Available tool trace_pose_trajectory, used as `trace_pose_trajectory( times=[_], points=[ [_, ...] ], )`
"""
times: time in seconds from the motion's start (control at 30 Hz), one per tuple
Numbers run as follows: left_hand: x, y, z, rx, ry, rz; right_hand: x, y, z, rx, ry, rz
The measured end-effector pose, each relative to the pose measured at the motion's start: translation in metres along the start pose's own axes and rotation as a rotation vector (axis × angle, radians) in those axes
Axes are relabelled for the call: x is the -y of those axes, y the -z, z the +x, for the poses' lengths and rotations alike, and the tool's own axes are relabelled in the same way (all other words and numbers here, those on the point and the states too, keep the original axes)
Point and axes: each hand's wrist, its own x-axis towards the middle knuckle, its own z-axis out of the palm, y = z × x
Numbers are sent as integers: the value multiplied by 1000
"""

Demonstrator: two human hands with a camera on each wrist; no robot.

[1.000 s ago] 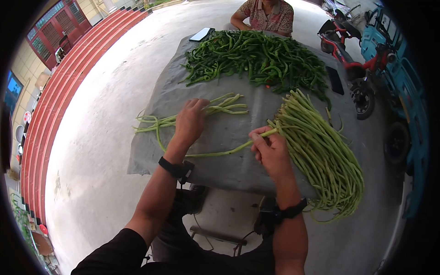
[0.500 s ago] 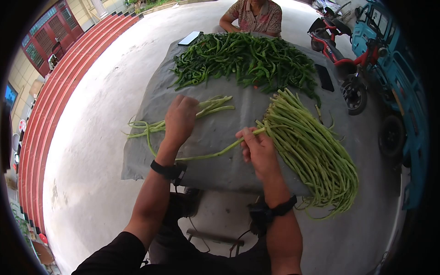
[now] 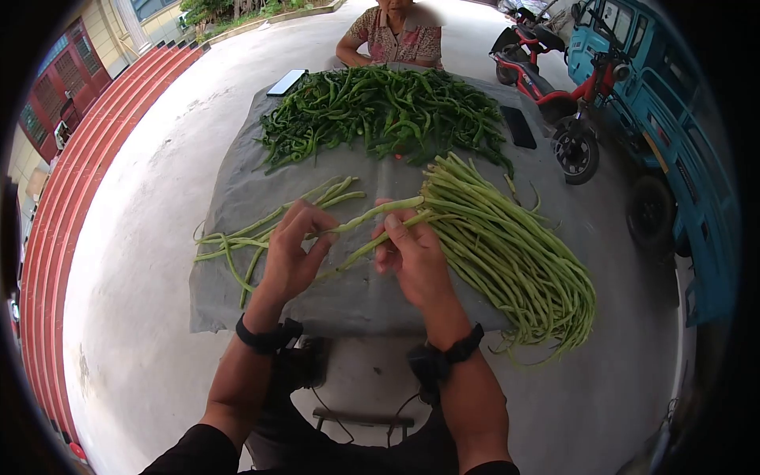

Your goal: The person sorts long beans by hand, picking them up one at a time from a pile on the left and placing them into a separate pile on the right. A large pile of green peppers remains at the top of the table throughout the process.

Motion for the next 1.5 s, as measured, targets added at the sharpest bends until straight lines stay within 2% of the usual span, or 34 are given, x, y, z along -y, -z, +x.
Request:
trace_pose_trajectory(
  times=[0.2, 0.3, 0.4, 0.5, 0.6, 0.8, 0.9, 1.03, 1.17, 1.27, 1.47, 1.5],
  points=[
    [1, -5, -4, 68, -21, -47, -5, 1, 2, -17, 49, 61],
    [-1, -4, -5, 175, 44, -41, -4, 2, 2, -30, 77, 67],
    [8, -12, -10, 207, 25, -113, -2, 8, 4, -23, 118, 53],
    [18, -11, -14, 308, 2, -17, 10, 12, 4, -117, 158, -3],
    [24, -1, -16, 433, 95, 63, 18, 29, 5, -186, 201, -21],
    [36, 24, -18, 431, 149, 240, 35, 53, 3, -362, 226, -102],
    [41, 40, -22, 439, 228, 424, 42, 68, 3, -413, 236, -125],
    [33, 66, -16, 368, 312, 390, 51, 72, 0, -441, 247, -136],
    [34, 71, -17, 272, 283, 331, 55, 74, -2, -484, 271, -152],
    [32, 71, -16, 287, 289, 302, 61, 75, -2, -541, 294, -171],
    [24, 68, -12, 585, 408, 184, 69, 81, -7, -554, 325, -214],
    [28, 67, -13, 555, 366, 156, 71, 79, -8, -556, 327, -218]
  ],
)
